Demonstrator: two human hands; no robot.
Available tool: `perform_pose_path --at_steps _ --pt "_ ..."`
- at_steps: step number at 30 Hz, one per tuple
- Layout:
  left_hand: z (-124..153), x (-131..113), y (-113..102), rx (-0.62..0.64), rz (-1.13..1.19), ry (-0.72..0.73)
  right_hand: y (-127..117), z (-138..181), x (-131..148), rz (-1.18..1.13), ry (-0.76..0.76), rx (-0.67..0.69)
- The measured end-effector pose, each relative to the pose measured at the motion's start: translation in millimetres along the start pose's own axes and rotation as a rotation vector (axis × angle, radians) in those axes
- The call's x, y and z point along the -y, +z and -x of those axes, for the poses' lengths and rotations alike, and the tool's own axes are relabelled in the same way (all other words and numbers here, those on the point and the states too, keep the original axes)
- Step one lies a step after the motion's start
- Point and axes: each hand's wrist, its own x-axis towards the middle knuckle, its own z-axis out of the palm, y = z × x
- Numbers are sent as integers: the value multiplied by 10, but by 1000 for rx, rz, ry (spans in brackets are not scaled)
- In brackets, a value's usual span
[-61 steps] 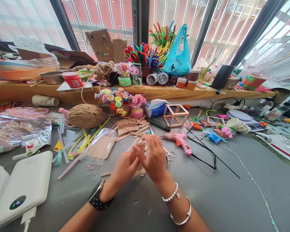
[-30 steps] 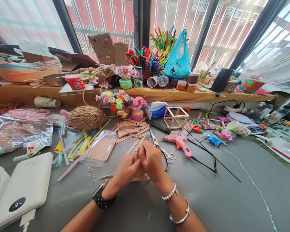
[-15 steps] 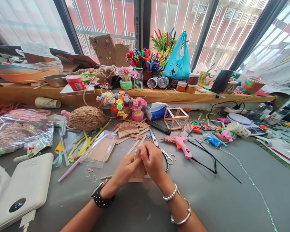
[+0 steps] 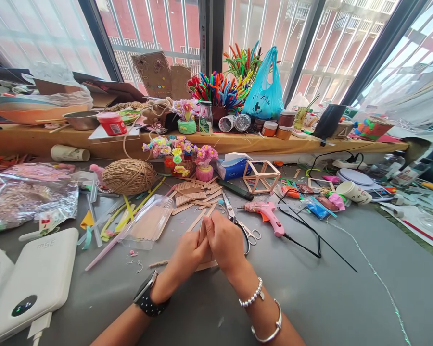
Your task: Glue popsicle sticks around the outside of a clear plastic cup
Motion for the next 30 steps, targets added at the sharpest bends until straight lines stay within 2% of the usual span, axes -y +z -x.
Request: perform_pose_path --at_steps 3,9,16,30 --pt "-11 26 7 -1 6 -2 13 0 4 -37 21 11" --pt "-41 78 -1 123 232 -63 5 -7 -35 -257 131 99" --pt "-82 105 -20 191 343 -133 0 -17 -50 -321 211 106" --pt "-90 144 -18 267 526 -177 -10 -35 -108 -420 222 112"
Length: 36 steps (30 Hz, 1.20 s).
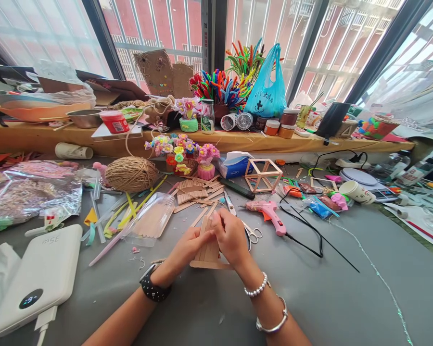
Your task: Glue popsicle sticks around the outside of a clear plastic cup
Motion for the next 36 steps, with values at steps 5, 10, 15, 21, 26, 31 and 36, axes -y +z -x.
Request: perform_pose_path --at_steps 5,10,15,21,26,31,36 --pt "15 -13 44 -135 -240 66 -16 20 73 8 -4 -11" --pt "63 -24 89 -217 -391 143 4 63 115 208 -25 -27" --pt "94 -61 113 -237 -526 195 55 78 78 367 -91 -75" --pt "79 -52 90 -224 -495 179 87 69 53 247 -89 -56" --pt "38 -37 52 -63 -80 16 65 32 18 3 30 -7" --pt "25 -88 16 13 177 -90 59 -8 -29 -89 62 -2" --pt "11 -76 14 32 233 -147 41 -21 -26 -105 80 11"
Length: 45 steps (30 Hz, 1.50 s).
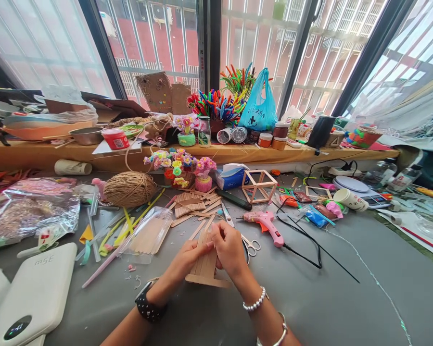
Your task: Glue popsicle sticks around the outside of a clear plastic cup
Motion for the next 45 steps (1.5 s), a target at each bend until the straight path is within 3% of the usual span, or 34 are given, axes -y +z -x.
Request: perform_pose_path --at_steps 4,9,13,21,26,30,38,45 --pt "-16 88 13 -10 -175 108 -7 23 37 81 -30 5" --pt "16 110 32 -113 -496 305 6 77 85 446 -86 -17" --pt "39 67 50 -126 -562 292 23 93 87 605 -73 -46" --pt "73 24 50 -200 -736 289 76 97 66 658 -214 -92" --pt "67 49 48 -201 -713 273 86 111 69 592 -261 -121" --pt "72 30 38 -178 -616 297 60 105 89 379 -179 -84" --pt "74 -28 -32 85 -198 127 5 55 102 65 -20 -12" --pt "59 -61 -62 119 -135 103 -9 38 61 13 32 27"
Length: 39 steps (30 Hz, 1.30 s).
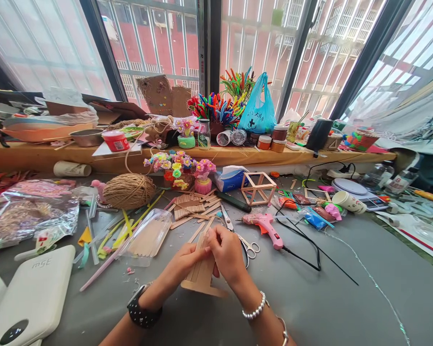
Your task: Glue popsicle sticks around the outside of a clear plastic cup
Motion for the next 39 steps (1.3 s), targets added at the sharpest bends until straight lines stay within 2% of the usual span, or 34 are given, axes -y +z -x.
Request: perform_pose_path --at_steps 5,9,16,20,26,32,39 --pt "-3 -8 29 -32 -5 -17 3 -1 19 13 -6 -16" --pt "12 23 75 -166 -174 56 17 35 63 75 -83 -51" --pt "12 96 85 -239 -401 155 49 73 32 305 -141 -118" --pt "-8 99 73 -215 -310 121 48 49 16 263 -159 -106" --pt "3 41 44 -70 -20 29 19 2 -4 57 -65 -41" --pt "17 -30 47 -57 5 1 -4 -14 -9 -77 -10 -22" --pt "-26 60 20 -50 88 -52 -34 -12 4 -216 94 22"
